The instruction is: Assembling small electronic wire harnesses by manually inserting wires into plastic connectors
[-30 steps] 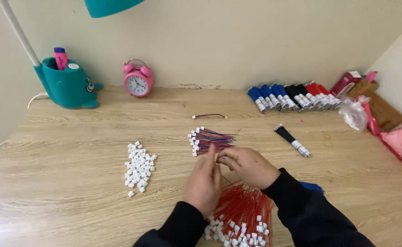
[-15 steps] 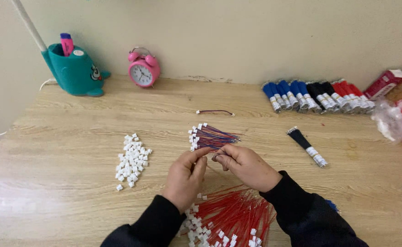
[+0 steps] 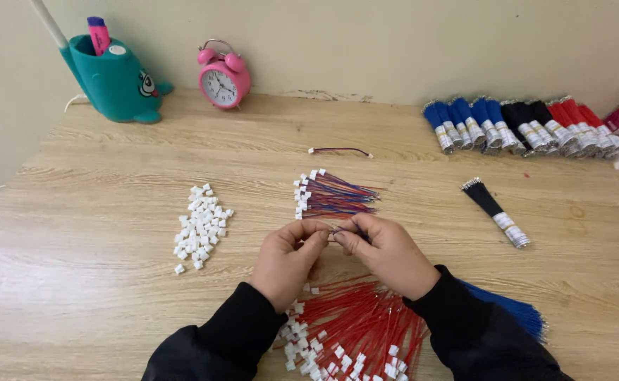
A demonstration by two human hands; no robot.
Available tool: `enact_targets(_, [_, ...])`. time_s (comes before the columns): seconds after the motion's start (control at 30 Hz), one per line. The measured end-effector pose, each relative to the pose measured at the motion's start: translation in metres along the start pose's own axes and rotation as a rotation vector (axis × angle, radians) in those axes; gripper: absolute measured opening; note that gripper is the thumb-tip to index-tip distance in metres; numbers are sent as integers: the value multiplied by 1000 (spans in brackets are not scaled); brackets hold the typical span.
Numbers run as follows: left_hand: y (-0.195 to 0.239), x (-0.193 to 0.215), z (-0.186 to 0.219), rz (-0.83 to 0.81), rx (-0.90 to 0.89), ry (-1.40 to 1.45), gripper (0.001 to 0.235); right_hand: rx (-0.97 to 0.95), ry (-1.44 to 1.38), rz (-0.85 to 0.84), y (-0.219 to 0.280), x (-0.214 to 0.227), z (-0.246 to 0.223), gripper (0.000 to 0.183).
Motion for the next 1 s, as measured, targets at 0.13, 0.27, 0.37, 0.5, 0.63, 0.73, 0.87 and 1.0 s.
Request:
enact_targets(0.13, [10,-5,13,-23,12,45,16,-22,-45,39,0,-1,8,16])
enact_targets(0.27, [5,-2,7,-50,22,-20,16,-22,-65,56,-3,-3,20,14])
enact_targets(0.37, [2,-3,3,-80,29,8,17,-23,-43,65,-1,-1,16,13])
enact_targets(0.5, [1,-4,12,-148,93,106,24,16,91,114,0,14,-12,14])
enact_targets(0.63, [2,-3,7,-159,99,113,26,160,213,158,2,15,-35,7])
enact_targets(0.73, [-2,-3,3,-179,70,130,27,201,274,186,3,16,-30,8])
enact_targets(0.87, [-3,-1,5,-167,89,170,22,240,292,172,4,16,-37,7])
enact_targets(1.0, [-10,4,-1,-146,96,148,20,254,291,99,5,17,-45,10])
Point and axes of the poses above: each hand's wrist, its own y-axis away from the middle knuckle, its own x-axis out of the back of the hand, z = x × y, the point moved 5 cm from there along -y, towards the middle knuckle, and after that the axes turned 7 degrees about x, right-handed, at the moved point
